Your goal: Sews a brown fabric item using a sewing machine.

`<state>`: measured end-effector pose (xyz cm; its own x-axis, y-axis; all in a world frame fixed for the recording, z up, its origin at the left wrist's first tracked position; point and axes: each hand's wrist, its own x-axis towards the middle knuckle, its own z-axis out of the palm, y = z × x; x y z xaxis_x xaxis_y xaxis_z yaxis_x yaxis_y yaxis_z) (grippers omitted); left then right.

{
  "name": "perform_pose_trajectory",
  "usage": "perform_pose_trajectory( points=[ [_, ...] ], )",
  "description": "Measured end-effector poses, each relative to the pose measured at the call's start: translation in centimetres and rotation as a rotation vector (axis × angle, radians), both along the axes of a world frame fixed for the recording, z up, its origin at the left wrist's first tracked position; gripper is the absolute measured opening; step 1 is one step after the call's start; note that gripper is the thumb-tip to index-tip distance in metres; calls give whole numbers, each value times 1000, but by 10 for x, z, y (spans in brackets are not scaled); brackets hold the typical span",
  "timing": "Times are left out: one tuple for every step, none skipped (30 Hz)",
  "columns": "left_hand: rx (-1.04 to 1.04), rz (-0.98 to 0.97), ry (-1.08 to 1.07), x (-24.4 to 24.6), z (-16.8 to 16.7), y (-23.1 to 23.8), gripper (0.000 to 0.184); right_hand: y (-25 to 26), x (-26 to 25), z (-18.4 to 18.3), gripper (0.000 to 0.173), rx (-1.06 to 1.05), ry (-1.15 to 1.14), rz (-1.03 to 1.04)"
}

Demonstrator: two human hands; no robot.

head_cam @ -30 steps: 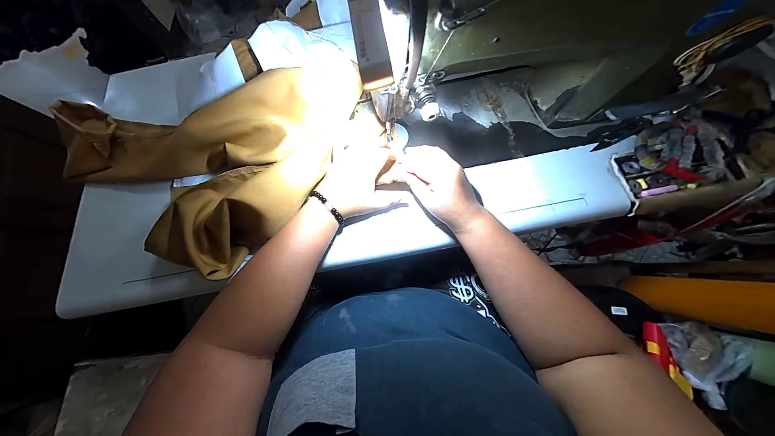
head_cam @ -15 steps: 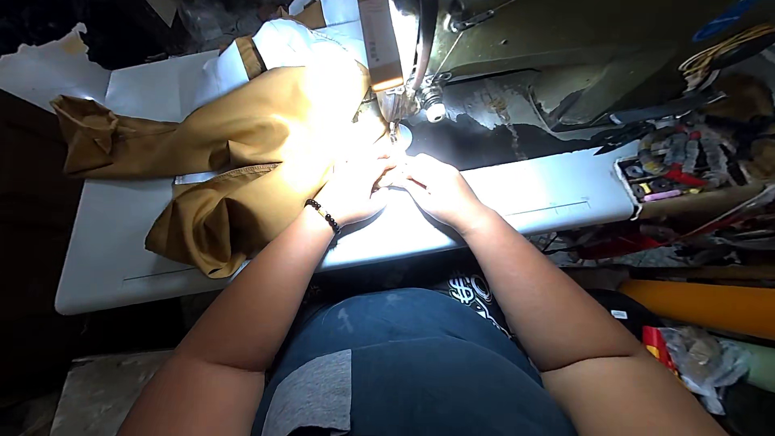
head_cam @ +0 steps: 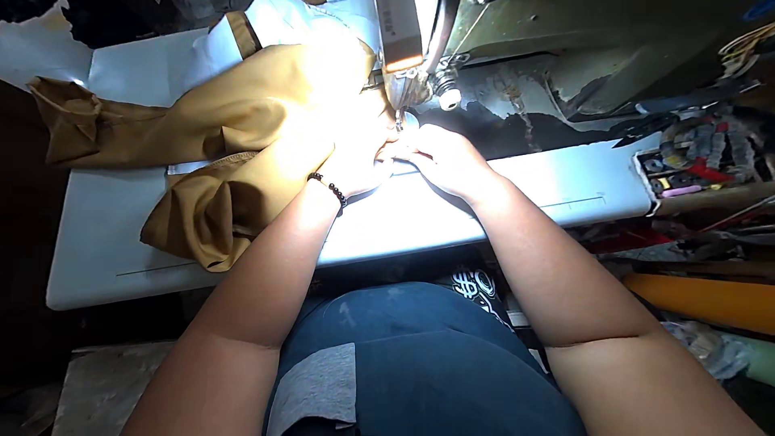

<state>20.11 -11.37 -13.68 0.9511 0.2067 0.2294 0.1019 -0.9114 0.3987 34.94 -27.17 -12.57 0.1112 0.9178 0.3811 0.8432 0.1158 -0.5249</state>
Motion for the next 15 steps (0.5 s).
perform_pose_trajectory(
  points=[
    [-8,10,19,2,2,2,45,3,2,-1,22,-18,-14,-15],
    [-6,27,40,5,4,4,45,6,3,-1,23,-45,-27,-43],
    [-8,43,47,9,6,7,44,10,4,-1,23,-81,-33,-73],
    [-7,57,44,11,6,9,43,13,4,-1,24,-116,-27,-102],
    [-12,65,24,14,5,11,42,16,5,-1,24,-126,-23,-124],
    [-11,72,18,16,4,12,42,17,5,-2,24,-113,-29,-134],
    [-2,74,23,16,3,12,43,16,6,-5,23,-97,-40,-130],
    [16,77,34,16,2,12,43,13,6,-5,24,-93,-48,-112],
    [32,84,54,15,3,11,44,8,6,-2,26,-124,-56,-89],
    [41,92,78,15,4,10,46,2,5,4,28,-185,-68,-68],
    [43,97,96,14,5,9,47,-7,5,12,30,-226,-87,-58],
    [31,96,98,14,6,9,48,-19,7,21,29,-203,-103,-62],
    [37,91,74,14,5,9,47,-33,13,31,27,-105,-109,-87],
    [37,77,21,14,4,9,47,-49,25,45,27,9,-101,-127],
    [25,73,-25,14,3,9,49,-68,44,61,27,127,-89,-182]
  ],
)
